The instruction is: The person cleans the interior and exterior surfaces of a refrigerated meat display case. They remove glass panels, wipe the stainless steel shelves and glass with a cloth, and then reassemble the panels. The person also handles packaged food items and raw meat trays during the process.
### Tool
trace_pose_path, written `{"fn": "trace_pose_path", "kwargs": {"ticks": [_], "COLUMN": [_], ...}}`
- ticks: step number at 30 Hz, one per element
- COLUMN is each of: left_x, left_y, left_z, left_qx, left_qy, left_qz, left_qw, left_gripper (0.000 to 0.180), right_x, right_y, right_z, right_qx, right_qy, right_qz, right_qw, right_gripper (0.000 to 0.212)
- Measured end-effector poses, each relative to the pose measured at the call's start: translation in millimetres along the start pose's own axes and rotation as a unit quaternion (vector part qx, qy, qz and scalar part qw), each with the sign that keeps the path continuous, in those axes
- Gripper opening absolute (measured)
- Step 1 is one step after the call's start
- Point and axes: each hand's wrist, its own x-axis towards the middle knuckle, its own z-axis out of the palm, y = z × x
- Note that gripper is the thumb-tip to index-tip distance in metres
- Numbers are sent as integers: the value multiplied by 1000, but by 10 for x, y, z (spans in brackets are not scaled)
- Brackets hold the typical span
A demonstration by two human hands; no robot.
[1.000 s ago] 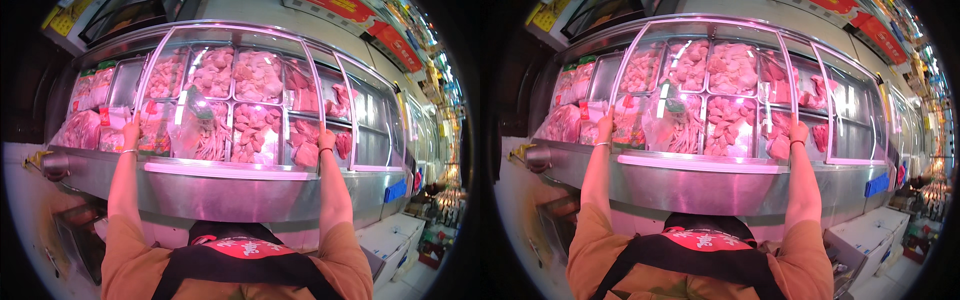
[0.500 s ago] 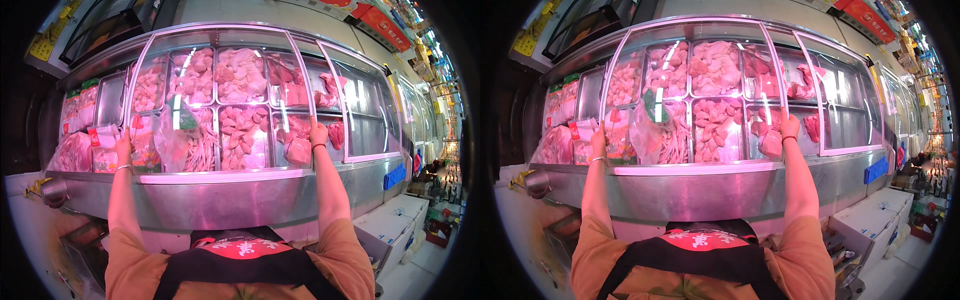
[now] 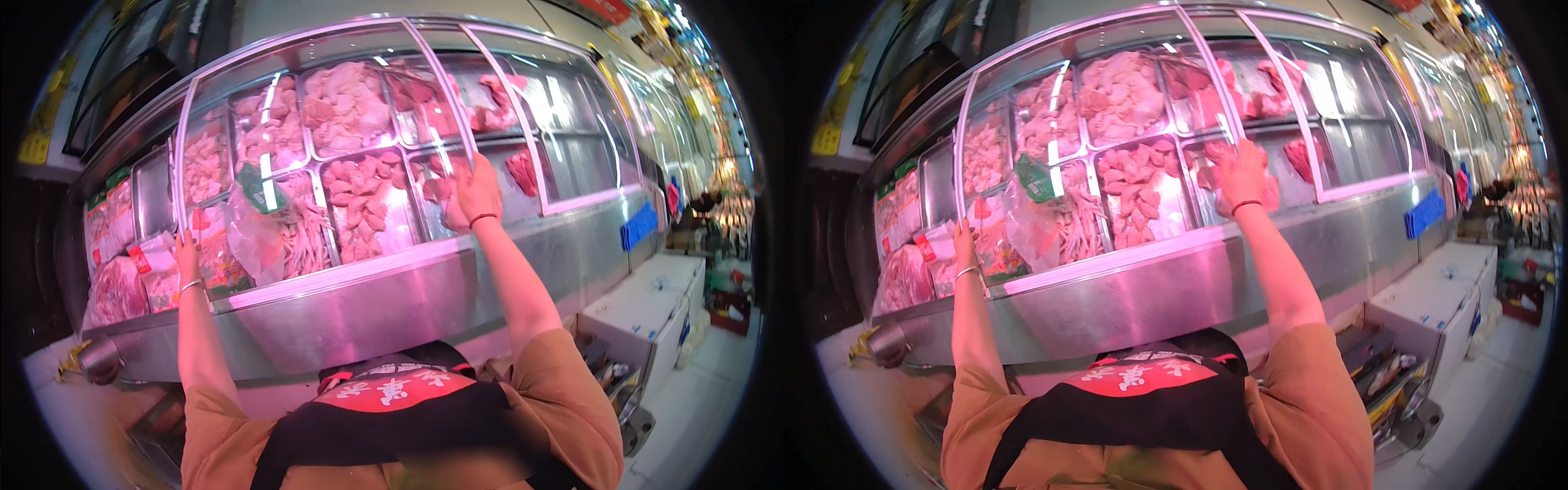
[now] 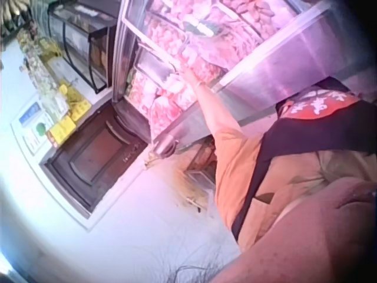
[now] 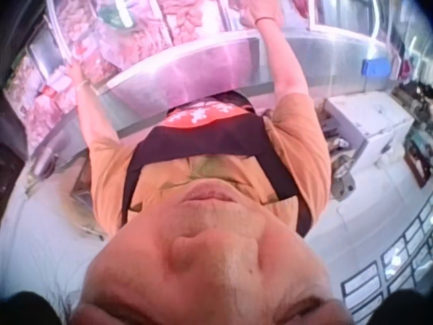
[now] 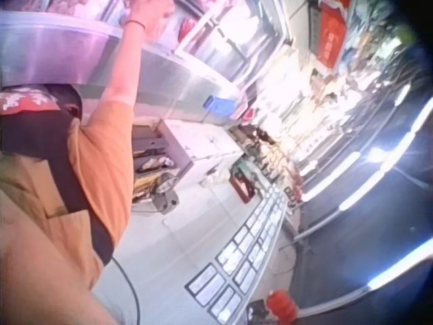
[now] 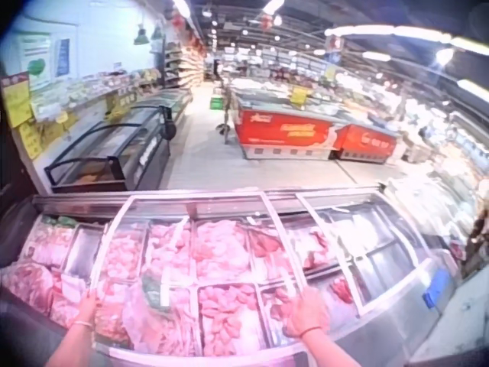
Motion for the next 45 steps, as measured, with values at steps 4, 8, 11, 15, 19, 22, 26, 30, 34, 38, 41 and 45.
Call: {"fn": "trace_pose_path", "kwargs": {"ticks": [4,8,11,15,19,22,26,30,34,38,41,45], "left_x": [-187,-515,-1002,-1374,-1126,-1095,-1196,-1048,-822,-527,-751,-306], "left_y": [139,476,825,1045,507,426,651,751,690,426,615,431], "left_z": [214,475,829,1425,1863,1834,1720,1550,1323,1252,1444,1065], "left_qx": [-6,5,9,0,-52,7,19,-13,14,67,95,217], "left_qy": [-38,-90,-119,-128,-27,37,-24,-73,-76,-63,-80,-63], "left_qz": [-14,-24,-17,3,81,138,72,51,-13,91,86,161], "left_qw": [999,996,993,992,995,990,997,996,997,992,988,961], "left_gripper": [43,50,56,52,42,38,34,33,37,37,36,46], "right_x": [-438,-573,-580,-660,-754,-870,-963,-937,-1065,-1299,-1450,-1357], "right_y": [95,140,188,407,751,1076,1498,1661,1639,1651,1713,2019], "right_z": [14,-184,-334,-553,-730,-915,-1195,-1333,-1373,-1415,-1572,-1666], "right_qx": [-124,-87,-68,-83,-73,-87,-91,-80,-56,-70,-85,-65], "right_qy": [31,35,38,56,77,89,97,85,79,46,41,59], "right_qz": [-67,-34,-4,12,60,99,161,169,165,160,168,153], "right_qw": [989,995,997,995,993,987,978,979,982,984,981,984], "right_gripper": [48,48,45,45,45,46,46,45,43,43,43,42]}}
